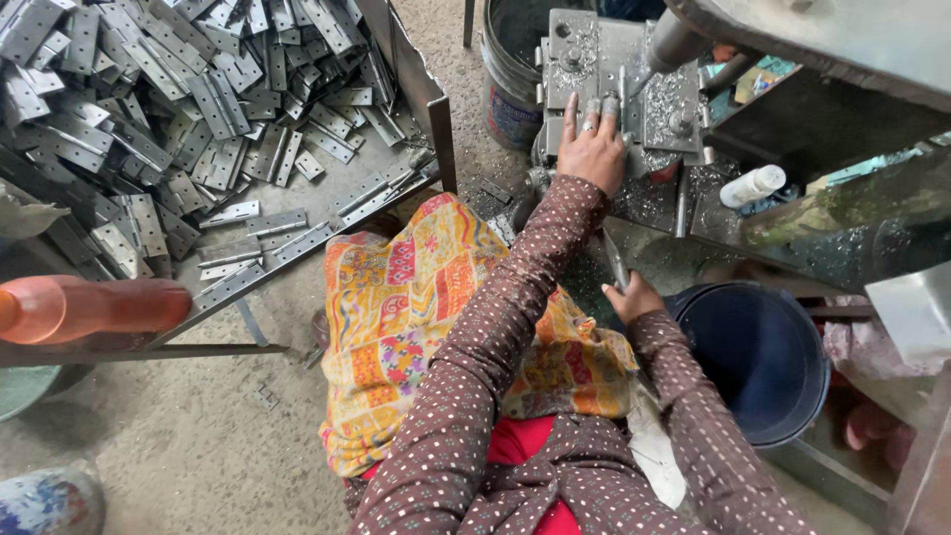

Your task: The person sits on the floor and repeatedly places metal brackets into a manual punching machine, operates the lever to punch holes, and returns the processed pieces to a bin. The task involves handling metal brackets and using a lever-operated machine.

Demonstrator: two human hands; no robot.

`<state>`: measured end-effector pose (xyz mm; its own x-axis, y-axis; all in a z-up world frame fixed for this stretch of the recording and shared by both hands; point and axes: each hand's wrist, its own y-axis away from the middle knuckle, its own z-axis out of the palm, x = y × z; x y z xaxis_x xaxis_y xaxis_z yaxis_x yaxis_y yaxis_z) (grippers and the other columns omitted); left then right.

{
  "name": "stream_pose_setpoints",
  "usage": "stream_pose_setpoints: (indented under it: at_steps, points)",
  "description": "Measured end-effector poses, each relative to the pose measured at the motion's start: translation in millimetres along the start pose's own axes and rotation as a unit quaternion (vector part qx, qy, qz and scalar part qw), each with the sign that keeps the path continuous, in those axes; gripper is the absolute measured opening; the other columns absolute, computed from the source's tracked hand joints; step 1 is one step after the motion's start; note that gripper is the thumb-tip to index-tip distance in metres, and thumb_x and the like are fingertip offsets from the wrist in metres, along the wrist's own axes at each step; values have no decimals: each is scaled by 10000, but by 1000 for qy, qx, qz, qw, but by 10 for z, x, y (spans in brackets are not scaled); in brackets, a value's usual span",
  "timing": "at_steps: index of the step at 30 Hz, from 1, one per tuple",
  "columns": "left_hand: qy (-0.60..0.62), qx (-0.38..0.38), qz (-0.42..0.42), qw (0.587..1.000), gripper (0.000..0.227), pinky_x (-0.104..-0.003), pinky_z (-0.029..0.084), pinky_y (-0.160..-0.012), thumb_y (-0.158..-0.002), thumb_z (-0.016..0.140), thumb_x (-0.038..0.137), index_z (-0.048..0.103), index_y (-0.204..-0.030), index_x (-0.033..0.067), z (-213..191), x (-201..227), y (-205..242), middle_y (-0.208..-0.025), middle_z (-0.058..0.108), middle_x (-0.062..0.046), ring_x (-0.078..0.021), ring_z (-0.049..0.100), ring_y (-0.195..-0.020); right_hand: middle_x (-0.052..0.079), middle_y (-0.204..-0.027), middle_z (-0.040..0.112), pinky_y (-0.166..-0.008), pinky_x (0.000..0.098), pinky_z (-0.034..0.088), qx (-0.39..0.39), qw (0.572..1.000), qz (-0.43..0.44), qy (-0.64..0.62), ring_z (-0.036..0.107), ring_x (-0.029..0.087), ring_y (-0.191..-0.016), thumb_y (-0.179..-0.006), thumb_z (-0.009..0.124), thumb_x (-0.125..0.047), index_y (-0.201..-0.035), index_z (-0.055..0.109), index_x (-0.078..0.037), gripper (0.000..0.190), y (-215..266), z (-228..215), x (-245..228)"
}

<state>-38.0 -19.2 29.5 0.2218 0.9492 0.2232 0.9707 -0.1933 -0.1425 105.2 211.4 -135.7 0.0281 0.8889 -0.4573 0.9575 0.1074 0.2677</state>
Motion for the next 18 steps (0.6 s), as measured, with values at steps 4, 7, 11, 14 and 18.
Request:
stream_pose_setpoints:
  at_steps: [4, 7, 11, 14, 18]
  points:
    - [-41, -77, 8, 996, 362, -624, -61, -1172, -886, 527, 202, 707, -1200, 191, -20, -58, -161, -1621, 336, -173, -346, 300, -1499, 245, -876, 723, -725, 508, 587, -63, 990, 61, 110, 729, 421, -779, -866, 720, -553, -1059, 608, 9, 604, -104, -328, -4]
    - [-40, -7, -12, 999, 331, -629, -53, -1223, -995, 471, 200, 720, -1200, 125, 97, -80, -298, -1578, 406, -168, -330, 342, -1478, 249, -857, 717, -737, 512, 578, -15, 992, 16, 121, 716, 425, -779, -887, 723, -550, -1031, 646, 2, 575, -108, -287, 79]
    - [-31, 5, -13, 999, 350, -610, -49, -1222, -1026, 429, 244, 725, -1182, 140, 193, -141, -302, -1577, 406, -164, -332, 308, -1498, 242, -822, 703, -700, 520, 564, 77, 993, -14, 89, 701, 441, -754, -911, 706, -485, -1041, 650, -31, 476, -13, 206, 156]
    - [-9, -13, -11, 1000, 350, -609, -48, -1244, -1029, 429, 237, 722, -1205, 161, 192, -131, -157, -1585, 420, -145, -314, 315, -1512, 245, -834, 698, -689, 528, 549, 128, 988, -46, 74, 685, 462, -773, -923, 703, -451, -1034, 625, -27, 445, 18, 455, 234]
    - [-17, 25, 2, 1000, 380, -616, -66, -1226, -1036, 421, 302, 707, -1233, 147, 74, -57, -5, -1552, 422, -149, -334, 309, -1486, 238, -843, 714, -709, 528, 548, 78, 997, -8, 22, 689, 459, -787, -864, 723, -462, -1015, 641, -38, 457, -1, 331, 222]
